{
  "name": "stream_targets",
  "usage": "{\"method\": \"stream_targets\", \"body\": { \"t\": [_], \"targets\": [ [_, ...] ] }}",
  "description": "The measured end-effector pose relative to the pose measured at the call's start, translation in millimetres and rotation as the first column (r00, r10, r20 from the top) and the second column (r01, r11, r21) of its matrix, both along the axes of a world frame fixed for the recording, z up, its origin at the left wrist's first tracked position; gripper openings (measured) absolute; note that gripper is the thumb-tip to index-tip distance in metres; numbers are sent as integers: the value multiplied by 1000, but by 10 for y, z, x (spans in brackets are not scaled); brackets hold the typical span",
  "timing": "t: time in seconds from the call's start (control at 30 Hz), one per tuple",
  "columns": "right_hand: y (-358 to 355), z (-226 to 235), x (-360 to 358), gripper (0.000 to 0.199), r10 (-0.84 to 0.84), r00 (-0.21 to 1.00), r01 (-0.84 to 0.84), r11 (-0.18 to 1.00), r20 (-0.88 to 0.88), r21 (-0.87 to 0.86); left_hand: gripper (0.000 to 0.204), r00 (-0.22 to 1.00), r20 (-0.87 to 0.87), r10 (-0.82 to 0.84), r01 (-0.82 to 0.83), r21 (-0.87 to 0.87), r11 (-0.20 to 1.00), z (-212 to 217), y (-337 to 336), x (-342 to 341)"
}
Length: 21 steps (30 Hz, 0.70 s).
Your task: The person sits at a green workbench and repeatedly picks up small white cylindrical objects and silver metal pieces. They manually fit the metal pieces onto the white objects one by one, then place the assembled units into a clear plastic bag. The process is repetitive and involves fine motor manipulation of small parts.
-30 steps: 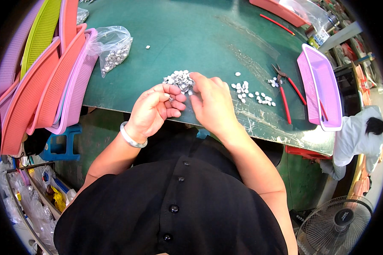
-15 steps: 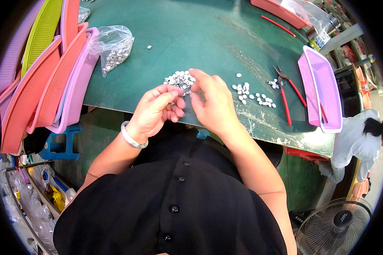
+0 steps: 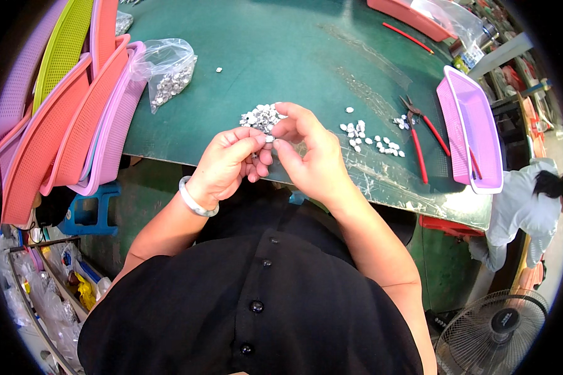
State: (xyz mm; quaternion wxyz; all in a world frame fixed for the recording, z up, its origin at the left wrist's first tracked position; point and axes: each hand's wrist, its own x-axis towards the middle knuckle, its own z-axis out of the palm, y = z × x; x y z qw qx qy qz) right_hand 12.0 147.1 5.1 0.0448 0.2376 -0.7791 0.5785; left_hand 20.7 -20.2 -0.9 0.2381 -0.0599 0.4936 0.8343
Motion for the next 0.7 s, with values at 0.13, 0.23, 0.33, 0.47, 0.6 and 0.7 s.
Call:
{"method": "stream_targets", "body": {
  "t": [0.13, 0.23, 0.33, 0.47, 0.6, 0.7],
  "targets": [
    [-16, 14, 16, 46, 23, 993, -18, 999, 115, -45, 15, 1000, -12, -13, 14, 15, 1000, -27, -13, -3],
    [-19, 14, 16, 46, 21, 989, -13, 998, 147, -56, 16, 1000, -19, -22, 22, 21, 1000, -34, -19, -2],
    [-22, 0, 15, 46, 14, 985, -2, 998, 171, -69, 17, 999, -25, -28, 29, 31, 999, -39, -24, -2],
    [-23, -6, 12, 46, 19, 979, 2, 995, 202, -104, 16, 999, -29, -20, 21, 27, 999, -43, -20, 3],
    [-23, -7, 9, 46, 21, 978, 2, 994, 209, -110, 15, 999, -33, -3, 4, 28, 1000, -34, -11, 11],
    [-20, -19, 4, 47, 15, 983, 4, 995, 184, -103, 14, 999, -35, -5, 5, 23, 1000, -35, -14, 13]
  ]
}}
